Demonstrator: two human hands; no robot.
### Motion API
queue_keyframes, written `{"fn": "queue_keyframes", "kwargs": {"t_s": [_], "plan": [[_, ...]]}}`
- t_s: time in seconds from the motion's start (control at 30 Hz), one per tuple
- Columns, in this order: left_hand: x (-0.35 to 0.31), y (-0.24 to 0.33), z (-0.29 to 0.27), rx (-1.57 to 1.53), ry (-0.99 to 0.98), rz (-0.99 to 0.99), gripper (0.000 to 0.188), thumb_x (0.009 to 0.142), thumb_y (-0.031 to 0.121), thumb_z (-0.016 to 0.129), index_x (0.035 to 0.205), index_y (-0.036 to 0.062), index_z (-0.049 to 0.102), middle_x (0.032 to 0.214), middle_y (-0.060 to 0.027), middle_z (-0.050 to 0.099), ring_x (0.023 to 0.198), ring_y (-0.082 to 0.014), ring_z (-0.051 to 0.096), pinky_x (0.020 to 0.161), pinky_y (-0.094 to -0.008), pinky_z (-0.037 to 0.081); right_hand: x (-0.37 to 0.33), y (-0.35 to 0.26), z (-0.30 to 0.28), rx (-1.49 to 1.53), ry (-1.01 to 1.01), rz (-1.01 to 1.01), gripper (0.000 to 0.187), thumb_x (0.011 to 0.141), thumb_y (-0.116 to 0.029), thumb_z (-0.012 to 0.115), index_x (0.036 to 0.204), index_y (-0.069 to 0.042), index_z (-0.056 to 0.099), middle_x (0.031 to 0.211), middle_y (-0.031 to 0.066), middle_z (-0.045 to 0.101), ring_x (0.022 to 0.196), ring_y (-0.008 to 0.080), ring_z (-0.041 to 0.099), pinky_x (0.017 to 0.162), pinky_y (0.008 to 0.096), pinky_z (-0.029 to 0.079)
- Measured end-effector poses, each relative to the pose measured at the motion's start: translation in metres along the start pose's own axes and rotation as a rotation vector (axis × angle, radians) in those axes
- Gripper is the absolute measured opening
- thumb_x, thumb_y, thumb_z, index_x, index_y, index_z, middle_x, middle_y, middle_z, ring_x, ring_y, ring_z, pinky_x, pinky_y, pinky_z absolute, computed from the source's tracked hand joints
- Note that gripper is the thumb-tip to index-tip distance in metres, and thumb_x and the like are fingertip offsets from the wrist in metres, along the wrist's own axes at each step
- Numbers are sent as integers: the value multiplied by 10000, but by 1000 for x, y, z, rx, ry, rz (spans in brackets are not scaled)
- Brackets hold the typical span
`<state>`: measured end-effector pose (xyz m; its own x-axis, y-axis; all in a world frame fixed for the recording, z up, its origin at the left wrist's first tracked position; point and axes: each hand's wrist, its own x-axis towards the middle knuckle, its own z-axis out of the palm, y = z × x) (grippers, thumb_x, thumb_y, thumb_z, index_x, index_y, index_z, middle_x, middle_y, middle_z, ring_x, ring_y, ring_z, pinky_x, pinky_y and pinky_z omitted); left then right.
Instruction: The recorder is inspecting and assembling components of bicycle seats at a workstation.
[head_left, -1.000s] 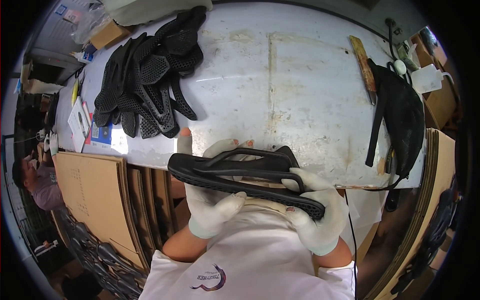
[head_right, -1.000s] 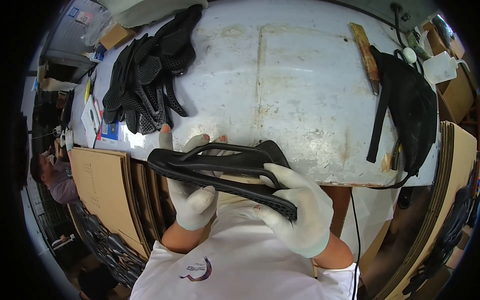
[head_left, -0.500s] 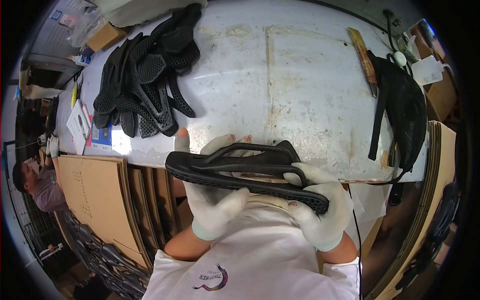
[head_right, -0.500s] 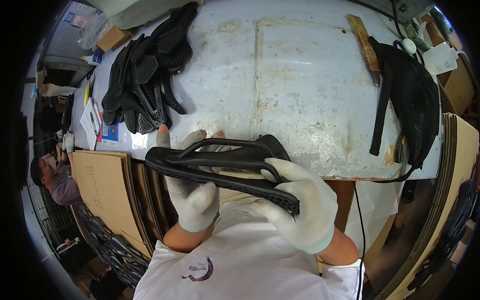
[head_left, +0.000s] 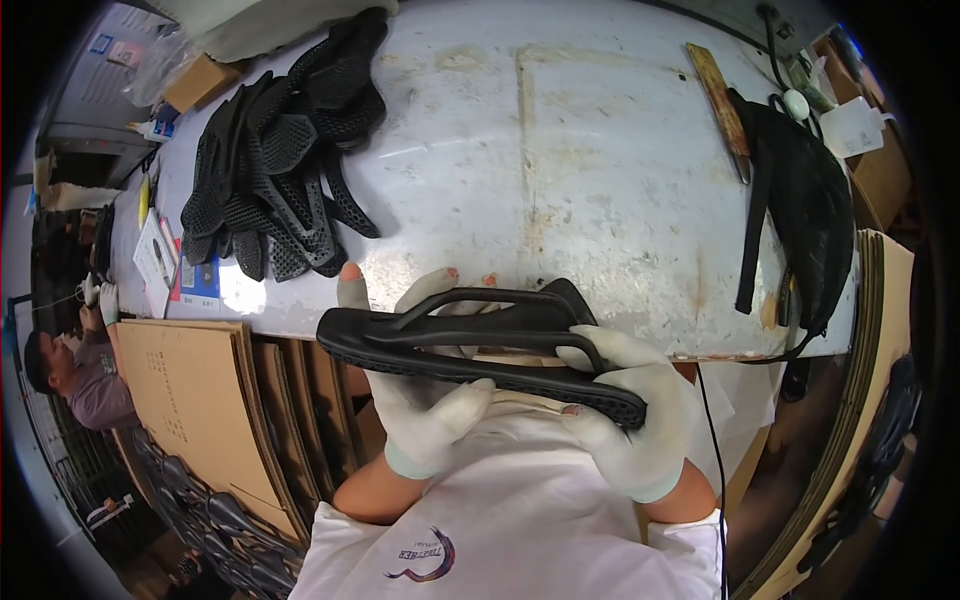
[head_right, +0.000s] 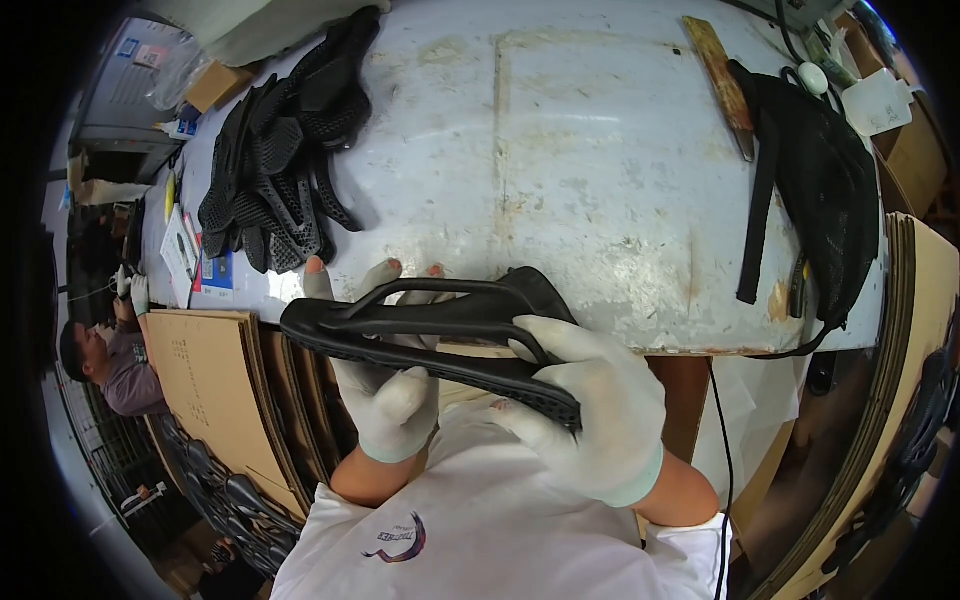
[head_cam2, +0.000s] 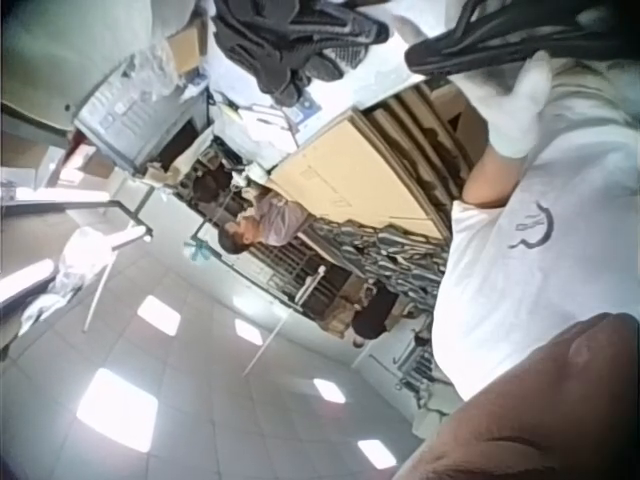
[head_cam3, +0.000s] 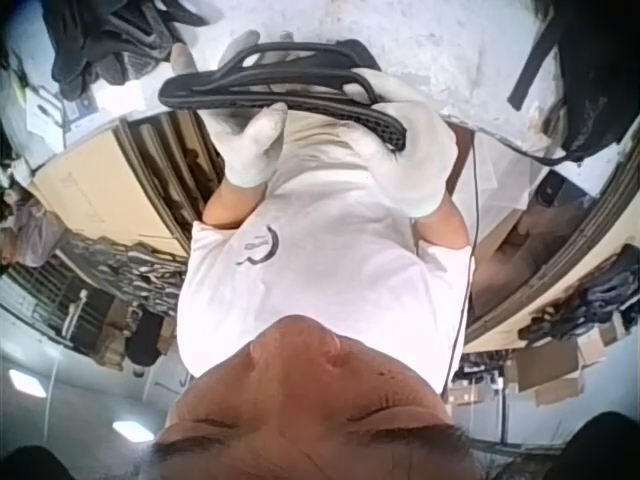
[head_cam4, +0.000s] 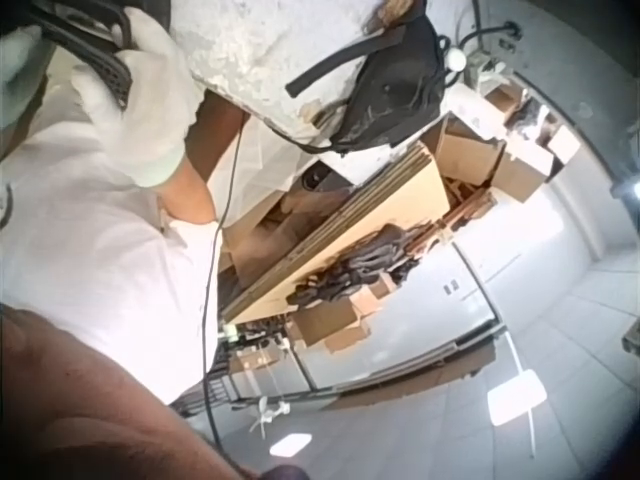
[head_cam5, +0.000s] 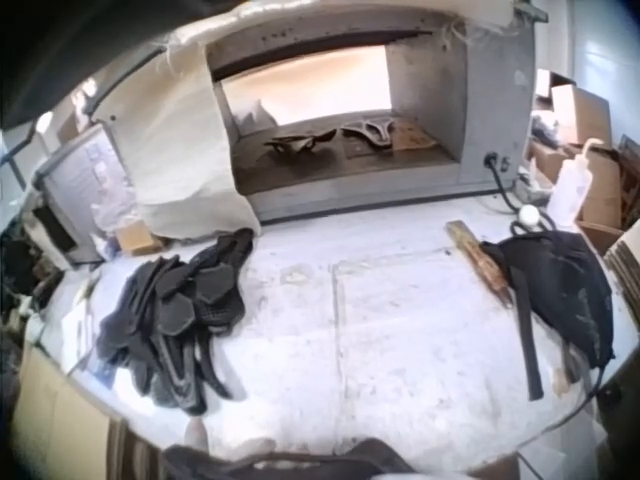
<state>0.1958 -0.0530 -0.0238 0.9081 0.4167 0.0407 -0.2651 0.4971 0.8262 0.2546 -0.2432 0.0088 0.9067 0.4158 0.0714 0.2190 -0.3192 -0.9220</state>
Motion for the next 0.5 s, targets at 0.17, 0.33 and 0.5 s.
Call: {"fn": "queue_keyframes", "kwargs": {"t_s": [0.17,0.33,0.5], "plan": [[6,12,-9,20,-60,2,1119,836,-32,668,1680,167,-39,1517,-349,460,1344,-412,595,1178,-614,432,-4,4,-3,-16,19,-34,278,708,-268,894,823,-31,805,1206,122,758,941,287,732,808,363,559],[5,10,-10,75,-46,22,1056,833,-38,650,1662,140,21,1500,-352,478,1318,-430,613,1182,-612,426,-3,2,-3,-22,-8,-2,279,707,-275,896,823,-38,807,1214,109,757,953,284,727,816,359,554],[0,9,-7,146,28,35,1037,838,164,819,1647,129,172,1488,-323,517,1307,-484,605,1198,-667,374,-3,2,-6,-49,-42,3,278,713,-297,894,817,-53,810,1223,97,756,952,280,721,814,360,549]]}}
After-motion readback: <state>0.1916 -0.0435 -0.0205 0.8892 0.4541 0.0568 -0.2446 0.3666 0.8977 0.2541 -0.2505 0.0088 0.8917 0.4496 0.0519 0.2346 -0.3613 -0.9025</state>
